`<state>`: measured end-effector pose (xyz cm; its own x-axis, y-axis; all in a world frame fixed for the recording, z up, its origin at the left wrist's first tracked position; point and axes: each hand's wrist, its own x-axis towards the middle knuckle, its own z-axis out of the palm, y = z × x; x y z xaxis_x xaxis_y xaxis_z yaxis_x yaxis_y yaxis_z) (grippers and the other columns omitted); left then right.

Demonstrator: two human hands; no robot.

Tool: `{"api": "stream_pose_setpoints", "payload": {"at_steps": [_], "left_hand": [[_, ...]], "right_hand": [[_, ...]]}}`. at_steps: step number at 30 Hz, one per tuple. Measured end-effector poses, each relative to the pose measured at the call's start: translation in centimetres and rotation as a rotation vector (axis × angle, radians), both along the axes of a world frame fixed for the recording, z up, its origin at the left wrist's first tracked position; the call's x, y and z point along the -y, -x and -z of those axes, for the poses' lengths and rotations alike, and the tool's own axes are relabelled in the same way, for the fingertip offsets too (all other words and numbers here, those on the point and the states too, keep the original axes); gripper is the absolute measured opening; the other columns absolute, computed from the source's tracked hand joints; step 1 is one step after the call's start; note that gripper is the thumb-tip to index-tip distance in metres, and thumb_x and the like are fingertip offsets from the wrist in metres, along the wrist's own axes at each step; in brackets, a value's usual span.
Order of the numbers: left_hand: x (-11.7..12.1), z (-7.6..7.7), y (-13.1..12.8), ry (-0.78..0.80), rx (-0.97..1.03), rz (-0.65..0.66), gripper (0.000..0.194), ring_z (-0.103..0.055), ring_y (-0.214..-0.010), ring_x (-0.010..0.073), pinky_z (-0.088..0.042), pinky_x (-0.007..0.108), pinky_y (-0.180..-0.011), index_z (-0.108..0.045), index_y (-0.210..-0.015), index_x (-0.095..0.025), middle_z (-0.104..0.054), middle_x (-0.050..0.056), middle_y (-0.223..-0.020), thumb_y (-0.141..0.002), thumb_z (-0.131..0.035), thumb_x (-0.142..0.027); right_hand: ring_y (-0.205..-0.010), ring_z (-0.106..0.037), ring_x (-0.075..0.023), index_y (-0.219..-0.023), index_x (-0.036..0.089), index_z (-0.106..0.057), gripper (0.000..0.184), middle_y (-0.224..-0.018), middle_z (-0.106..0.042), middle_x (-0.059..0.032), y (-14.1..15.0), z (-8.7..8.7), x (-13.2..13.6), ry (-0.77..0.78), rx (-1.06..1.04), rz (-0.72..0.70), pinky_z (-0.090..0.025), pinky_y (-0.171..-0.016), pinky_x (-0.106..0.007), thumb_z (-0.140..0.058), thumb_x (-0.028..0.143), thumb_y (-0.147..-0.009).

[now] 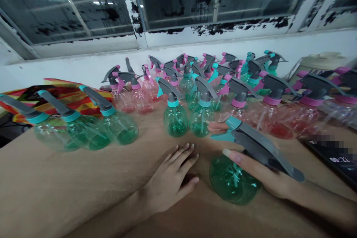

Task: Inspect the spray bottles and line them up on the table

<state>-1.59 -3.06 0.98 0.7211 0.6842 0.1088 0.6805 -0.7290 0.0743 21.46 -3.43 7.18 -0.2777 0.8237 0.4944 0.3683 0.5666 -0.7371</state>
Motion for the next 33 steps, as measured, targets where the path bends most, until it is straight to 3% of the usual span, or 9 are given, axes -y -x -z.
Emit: {"api": "stream_pose_setpoints", "payload": {"at_steps": [3, 7, 17, 23, 27, 33], "left_hand": [[0.05, -0.07, -0.03, -0.002, -0.006, 0.004, 0.051, -0.025, -0.136, 0.023, -0.026, 0.043, -0.109, -0.036, -0.139, -0.015, -0.03, 0.009, -0.148, -0.095, -0.045, -0.039], [0.09, -0.06, -0.05, -0.018, -0.012, 0.002, 0.05, -0.025, -0.136, 0.0222, -0.026, 0.043, -0.109, -0.037, -0.138, -0.014, -0.031, 0.009, -0.148, -0.095, -0.045, -0.039], [0.12, 0.03, -0.09, -0.009, -0.029, -0.008, 0.051, -0.023, -0.137, 0.022, -0.026, 0.043, -0.11, -0.037, -0.138, -0.014, -0.031, 0.009, -0.148, -0.095, -0.047, -0.038], [0.11, 0.28, -0.17, -0.021, 0.009, -0.011, 0.05, -0.026, -0.136, 0.0222, -0.026, 0.043, -0.11, -0.038, -0.137, -0.013, -0.035, 0.009, -0.146, -0.094, -0.048, -0.038], [0.19, 0.24, -0.29, -0.009, 0.017, -0.022, 0.049, -0.027, -0.136, 0.0222, -0.026, 0.043, -0.11, -0.039, -0.136, -0.013, -0.036, 0.009, -0.145, -0.093, -0.049, -0.036], [0.24, 0.05, -0.27, 0.002, 0.041, -0.018, 0.047, -0.028, -0.135, 0.0228, -0.027, 0.045, -0.109, -0.041, -0.135, -0.015, -0.037, 0.01, -0.145, -0.094, -0.048, -0.037]], "right_hand": [[-0.105, -0.061, -0.0252, -0.109, 0.032, -0.06, 0.028, -0.111, -0.067, -0.0017, 0.1, -0.08, -0.04, 0.025, -0.068, -0.037, -0.051, -0.092, -0.042, -0.059, 0.034, -0.081], [-0.1, -0.064, -0.0251, -0.103, 0.031, -0.063, 0.022, -0.102, -0.069, -0.0013, 0.14, -0.21, -0.02, 0.046, -0.042, -0.047, -0.052, -0.088, -0.042, -0.059, 0.034, -0.081], [-0.079, -0.066, -0.023, -0.086, 0.028, -0.063, 0.016, -0.083, -0.068, -0.0009, -0.06, 0.03, 0.53, 0.094, 0.01, -0.033, -0.055, -0.07, -0.039, -0.057, 0.042, -0.082], [-0.067, -0.064, -0.0214, -0.075, 0.028, -0.061, 0.021, -0.071, -0.065, -0.0006, -0.03, -0.4, 0.63, 0.03, 0.105, -0.012, -0.053, -0.058, -0.037, -0.05, 0.041, -0.087], [-0.077, -0.067, -0.0223, -0.086, 0.029, -0.064, 0.013, -0.082, -0.069, -0.0002, 0.07, -0.25, 0.4, 0.056, 0.043, -0.037, -0.056, -0.071, -0.038, -0.057, 0.04, -0.083], [-0.105, -0.062, -0.0269, -0.111, 0.033, -0.061, 0.032, -0.109, -0.068, -0.0001, 0.15, 0.0, 0.31, 0.021, -0.015, -0.063, -0.049, -0.093, -0.043, -0.061, 0.037, -0.08]]}}
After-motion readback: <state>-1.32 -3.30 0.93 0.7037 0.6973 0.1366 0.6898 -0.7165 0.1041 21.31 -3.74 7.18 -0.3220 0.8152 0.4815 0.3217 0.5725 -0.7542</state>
